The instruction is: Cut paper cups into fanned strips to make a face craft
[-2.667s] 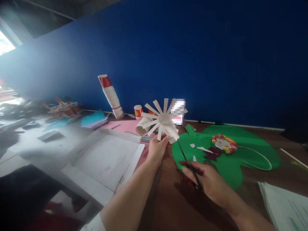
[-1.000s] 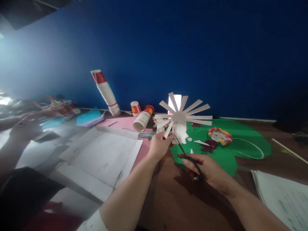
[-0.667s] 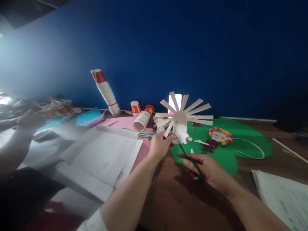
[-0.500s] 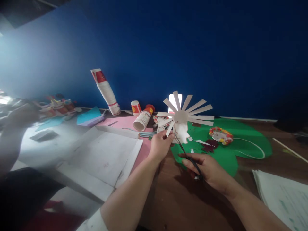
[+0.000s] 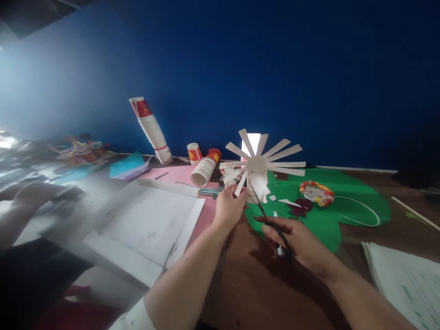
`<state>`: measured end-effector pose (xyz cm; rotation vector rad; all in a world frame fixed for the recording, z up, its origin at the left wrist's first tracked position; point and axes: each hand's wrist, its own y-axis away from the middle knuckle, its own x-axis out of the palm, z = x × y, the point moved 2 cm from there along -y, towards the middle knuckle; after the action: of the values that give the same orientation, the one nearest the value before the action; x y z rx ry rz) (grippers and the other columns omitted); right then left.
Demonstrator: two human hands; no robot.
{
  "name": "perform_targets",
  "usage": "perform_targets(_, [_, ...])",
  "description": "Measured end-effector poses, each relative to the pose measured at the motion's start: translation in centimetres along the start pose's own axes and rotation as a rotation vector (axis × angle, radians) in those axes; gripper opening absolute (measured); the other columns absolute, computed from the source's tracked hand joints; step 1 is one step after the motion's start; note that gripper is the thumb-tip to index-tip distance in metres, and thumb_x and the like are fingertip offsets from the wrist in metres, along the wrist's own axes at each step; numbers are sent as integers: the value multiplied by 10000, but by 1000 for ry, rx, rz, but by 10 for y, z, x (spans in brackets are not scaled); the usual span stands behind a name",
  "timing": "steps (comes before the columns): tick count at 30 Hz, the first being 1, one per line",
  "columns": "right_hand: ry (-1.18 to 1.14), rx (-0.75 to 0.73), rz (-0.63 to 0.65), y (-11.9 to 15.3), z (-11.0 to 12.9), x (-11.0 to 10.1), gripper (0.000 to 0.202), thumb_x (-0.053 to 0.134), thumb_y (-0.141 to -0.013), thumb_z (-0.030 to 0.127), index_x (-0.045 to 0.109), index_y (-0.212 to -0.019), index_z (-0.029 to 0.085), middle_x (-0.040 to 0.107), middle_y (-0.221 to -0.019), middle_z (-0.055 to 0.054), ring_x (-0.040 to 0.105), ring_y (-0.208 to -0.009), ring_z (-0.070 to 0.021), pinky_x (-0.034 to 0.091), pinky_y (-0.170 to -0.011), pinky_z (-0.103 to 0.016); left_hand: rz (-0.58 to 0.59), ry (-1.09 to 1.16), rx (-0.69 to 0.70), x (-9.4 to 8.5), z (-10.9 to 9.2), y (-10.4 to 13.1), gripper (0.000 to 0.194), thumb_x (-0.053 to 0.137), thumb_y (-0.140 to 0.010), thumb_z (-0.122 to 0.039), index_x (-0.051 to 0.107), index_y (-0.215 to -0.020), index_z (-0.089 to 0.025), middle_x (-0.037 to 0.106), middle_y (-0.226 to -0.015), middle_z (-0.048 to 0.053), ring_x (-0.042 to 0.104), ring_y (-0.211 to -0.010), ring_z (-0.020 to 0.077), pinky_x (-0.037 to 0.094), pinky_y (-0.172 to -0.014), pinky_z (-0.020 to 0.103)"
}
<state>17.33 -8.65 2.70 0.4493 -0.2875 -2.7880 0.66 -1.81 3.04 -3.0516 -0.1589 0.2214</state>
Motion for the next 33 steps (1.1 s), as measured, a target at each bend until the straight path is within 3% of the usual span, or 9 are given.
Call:
perform_targets(4, [17, 27, -13, 1, 5, 2, 678, 662, -659, 838, 722, -844, 189, 543, -587, 9, 491, -542, -139, 403, -517, -287, 5, 61, -41, 1, -4, 3, 79, 661, -819, -248, 674, -800, -172, 591, -667, -20, 546, -606, 122, 467, -606, 235])
perform_targets(11, [13, 16, -21, 1, 6, 2, 664, 659, -677, 827, 754, -858, 196, 520, -592, 12, 457, -549, -129, 402, -513, -277, 14, 76, -56, 1, -8, 5, 67, 665, -814, -224, 665, -776, -169, 582, -640, -29, 537, -586, 118, 458, -580, 228])
perform_targets(19, [0, 46, -64, 0, 6, 3, 759, 704, -581, 854, 798, -966, 207, 503, -561, 20, 417, -515, -121, 368, -481, -276, 30, 68, -79, 1, -8, 5, 85, 667, -825, -240, 655, -772, -174, 573, -619, -35, 557, -550, 119, 459, -555, 229])
perform_targets(33, [57, -44, -14, 0, -4, -3, 676, 627, -794, 746, 763, -1142, 183, 544, -579, 14, 495, -546, -143, 393, -499, -263, 35, 117, -121, 2, -11, 6, 69, 663, -823, -189, 643, -758, -177, 565, -632, -37, 560, -547, 112, 482, -548, 225])
